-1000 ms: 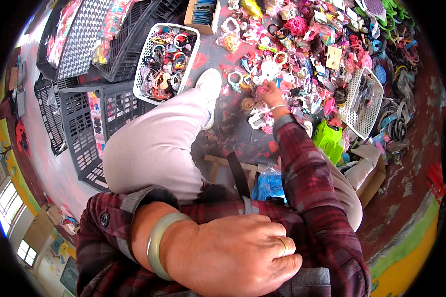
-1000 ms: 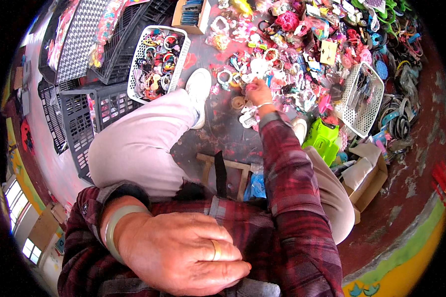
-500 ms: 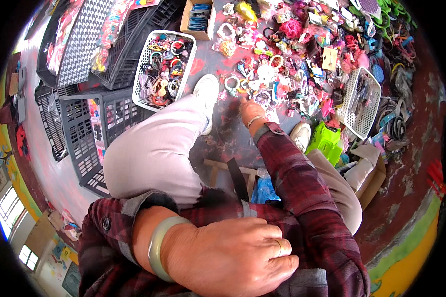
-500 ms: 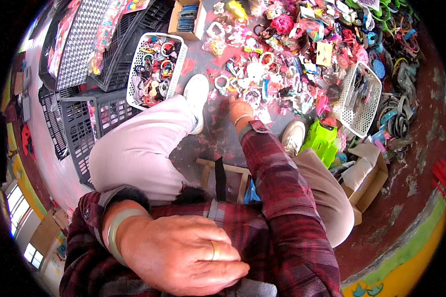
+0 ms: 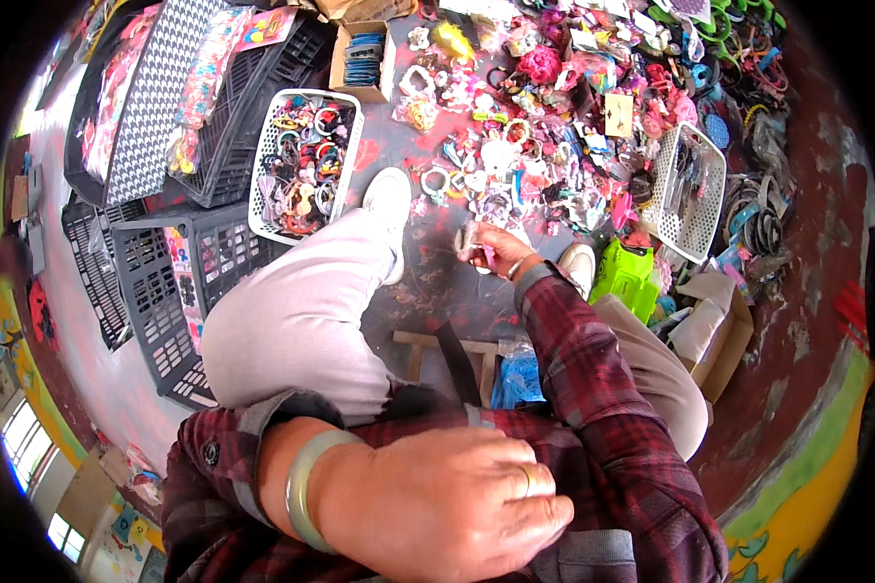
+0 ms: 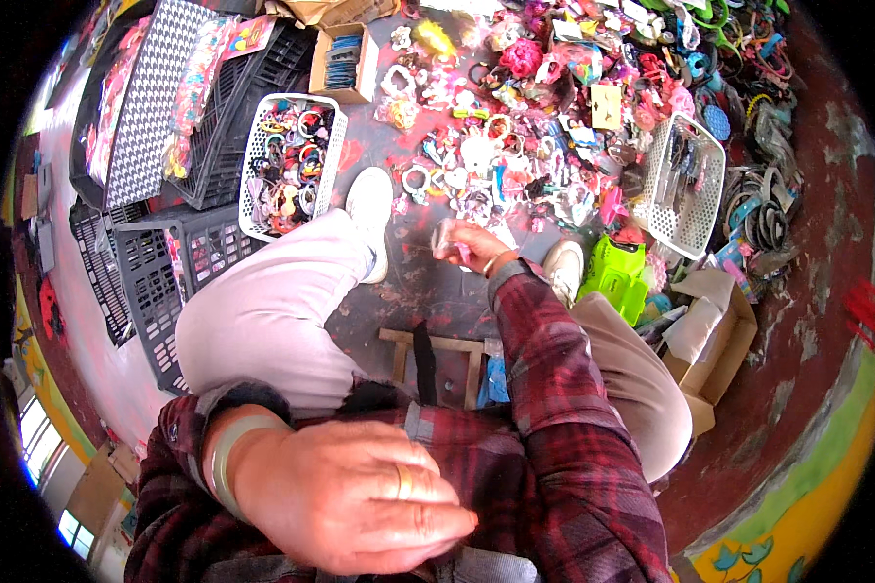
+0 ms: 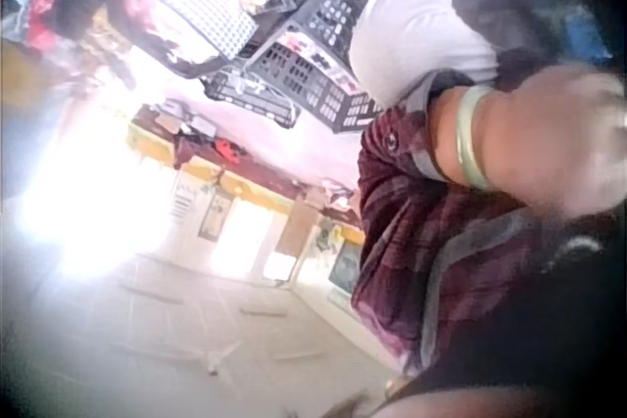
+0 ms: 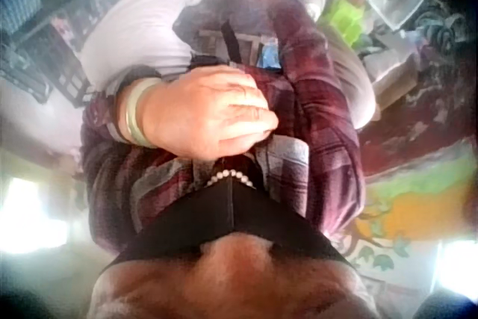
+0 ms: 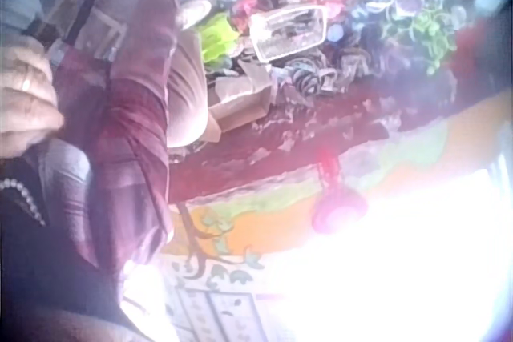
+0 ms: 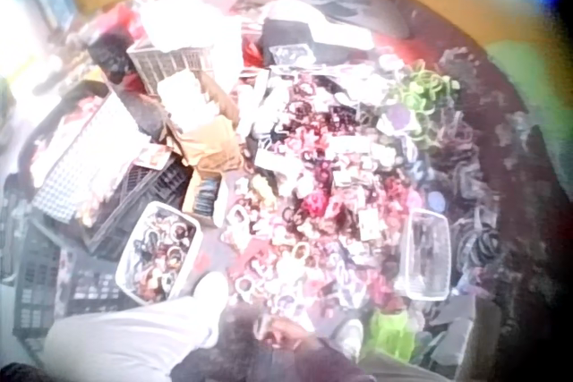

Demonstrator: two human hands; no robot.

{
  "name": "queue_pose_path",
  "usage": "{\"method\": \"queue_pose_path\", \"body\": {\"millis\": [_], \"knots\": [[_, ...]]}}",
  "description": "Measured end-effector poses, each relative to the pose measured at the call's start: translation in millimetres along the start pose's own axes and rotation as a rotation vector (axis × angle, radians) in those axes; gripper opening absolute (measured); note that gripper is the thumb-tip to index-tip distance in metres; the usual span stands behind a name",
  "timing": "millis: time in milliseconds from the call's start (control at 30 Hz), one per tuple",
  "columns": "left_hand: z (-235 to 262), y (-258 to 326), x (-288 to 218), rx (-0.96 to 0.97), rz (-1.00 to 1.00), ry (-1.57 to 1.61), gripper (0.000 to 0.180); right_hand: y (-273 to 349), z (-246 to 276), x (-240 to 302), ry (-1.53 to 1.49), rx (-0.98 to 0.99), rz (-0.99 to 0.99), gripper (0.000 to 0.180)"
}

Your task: The person sits on the floor and sorts through a large pile of hair accessories, picking up items like hair clips and scrunchies, examining them, and placing them into plastic bags or baskets.

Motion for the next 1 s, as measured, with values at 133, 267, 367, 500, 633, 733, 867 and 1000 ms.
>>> {"method": "queue_pose_path", "body": {"millis": [133,267,367,500,633,733,867,1000], "knots": [[16,3,13,-0.096,0.049,0.085,0.02,34,-32,63,-0.217,-0.011,0.303,0.022],[39,6,44,-0.377,0.407,0.377,0.024,95,-105,176,0.12,0.02,0.698,0.036],[57,5,58,-0.608,0.39,0.471,0.031,149,-181,210,0.377,-0.059,0.693,0.035],[40,-5,95,-0.698,0.496,0.947,0.042,201,-280,201,0.799,-0.071,0.653,0.035],[-6,-43,76,-0.271,0.361,1.07,0.045,234,-299,180,1.159,-0.179,0.758,0.045],[-31,-53,80,-0.139,0.377,1.132,0.044,262,-296,172,1.378,-0.389,0.898,0.043],[-36,-61,79,-0.23,0.386,1.231,0.056,300,-251,156,0.184,-0.357,0.844,0.032],[-45,-71,79,-0.241,0.384,1.27,0.058,319,-243,149,-0.155,-0.011,0.854,0.029]]}}
Point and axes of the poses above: each hand's wrist, its own y-axis away from the middle knuckle, its own z-axis out of the back of the hand, x = y × z, the point moved 7 cm from there along -y, towards the middle knuckle, and after that the axes turned 12 degrees about -y, right-handed, at the moved point
